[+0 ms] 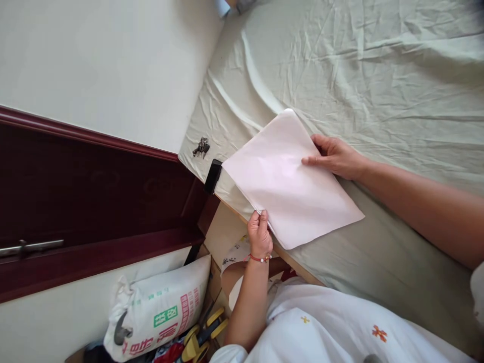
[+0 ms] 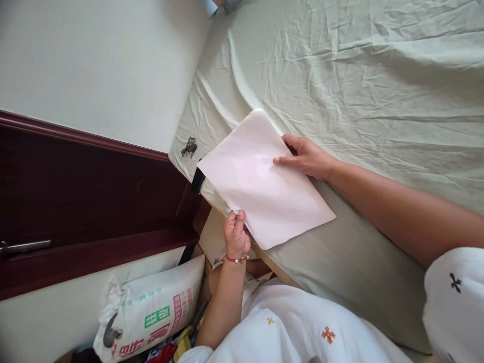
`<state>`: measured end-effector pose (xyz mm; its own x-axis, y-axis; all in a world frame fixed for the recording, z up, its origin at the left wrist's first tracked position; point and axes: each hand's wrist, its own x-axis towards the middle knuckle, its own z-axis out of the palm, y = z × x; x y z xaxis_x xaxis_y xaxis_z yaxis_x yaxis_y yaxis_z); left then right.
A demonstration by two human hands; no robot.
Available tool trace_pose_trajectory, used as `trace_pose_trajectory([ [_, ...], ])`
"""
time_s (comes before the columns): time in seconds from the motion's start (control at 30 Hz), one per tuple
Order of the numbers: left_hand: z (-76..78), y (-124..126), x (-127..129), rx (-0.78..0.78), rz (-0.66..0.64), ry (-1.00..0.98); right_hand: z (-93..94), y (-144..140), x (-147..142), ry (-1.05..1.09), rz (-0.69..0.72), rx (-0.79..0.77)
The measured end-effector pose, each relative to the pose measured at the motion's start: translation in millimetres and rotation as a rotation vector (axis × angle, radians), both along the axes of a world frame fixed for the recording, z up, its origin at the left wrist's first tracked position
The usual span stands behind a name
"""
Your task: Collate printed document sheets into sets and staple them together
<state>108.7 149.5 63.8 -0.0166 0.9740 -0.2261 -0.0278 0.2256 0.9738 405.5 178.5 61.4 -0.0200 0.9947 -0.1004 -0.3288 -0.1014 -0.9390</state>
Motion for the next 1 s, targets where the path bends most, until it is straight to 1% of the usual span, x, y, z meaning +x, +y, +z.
trace_pose_trajectory([
  [0.1, -3.9, -4.5, -3.6, -0.020, 0.066, -0.019, -1.1, 0.6, 1.5, -0.039, 0.011, -0.001],
  [0.23, -7.1, -8.5, -4.2, -0.049, 0.133, -0.064, -2.6, -0.4, 1.7, -0.021, 0.112, -0.037],
  [0.3, -9.3, -8.8, -3.0, -0.056, 0.140, -0.048, -3.2, -1.0, 1.3, -0.047, 0.167, -0.036],
  [0.37, -12.4, -8.9, -1.5, -0.038, 0.131, -0.004, -3.4, -0.9, 0.5, -0.133, 0.182, -0.023],
  [0.43, -15.8, -9.3, -0.5, -0.001, 0.119, 0.029, -3.6, 0.1, -0.5, -0.264, 0.127, 0.003],
  [0.5, -19.0, -9.8, -0.4, 0.024, 0.109, 0.037, -4.1, 1.8, -1.5, -0.384, 0.027, 0.027],
  [0.57, -21.5, -10.0, -1.5, 0.032, 0.104, 0.034, -5.0, 3.3, -2.0, -0.446, -0.045, 0.025],
  [0.7, -24.1, -9.3, -4.5, 0.058, 0.119, 0.024, -7.0, 3.3, -1.5, -0.524, -0.065, -0.014],
  [0.77, -24.0, -8.5, -5.0, 0.064, 0.117, 0.019, -8.0, 2.6, -1.7, -0.566, -0.111, -0.018],
  [0.83, -23.1, -7.5, -4.6, 0.063, 0.111, 0.017, -9.1, 3.1, -2.6, -0.535, -0.198, -0.025],
  [0.87, -22.5, -6.9, -4.2, 0.062, 0.109, 0.014, -9.5, 4.0, -3.1, -0.474, -0.248, -0.030],
  [0.93, -21.3, -5.7, -3.5, 0.056, 0.105, 0.005, -9.3, 7.1, -3.2, -0.277, -0.345, -0.051],
  [1.0, -20.7, -4.7, -3.2, 0.048, 0.109, 0.001, -6.7, 10.5, -0.8, -0.036, -0.435, -0.097],
])
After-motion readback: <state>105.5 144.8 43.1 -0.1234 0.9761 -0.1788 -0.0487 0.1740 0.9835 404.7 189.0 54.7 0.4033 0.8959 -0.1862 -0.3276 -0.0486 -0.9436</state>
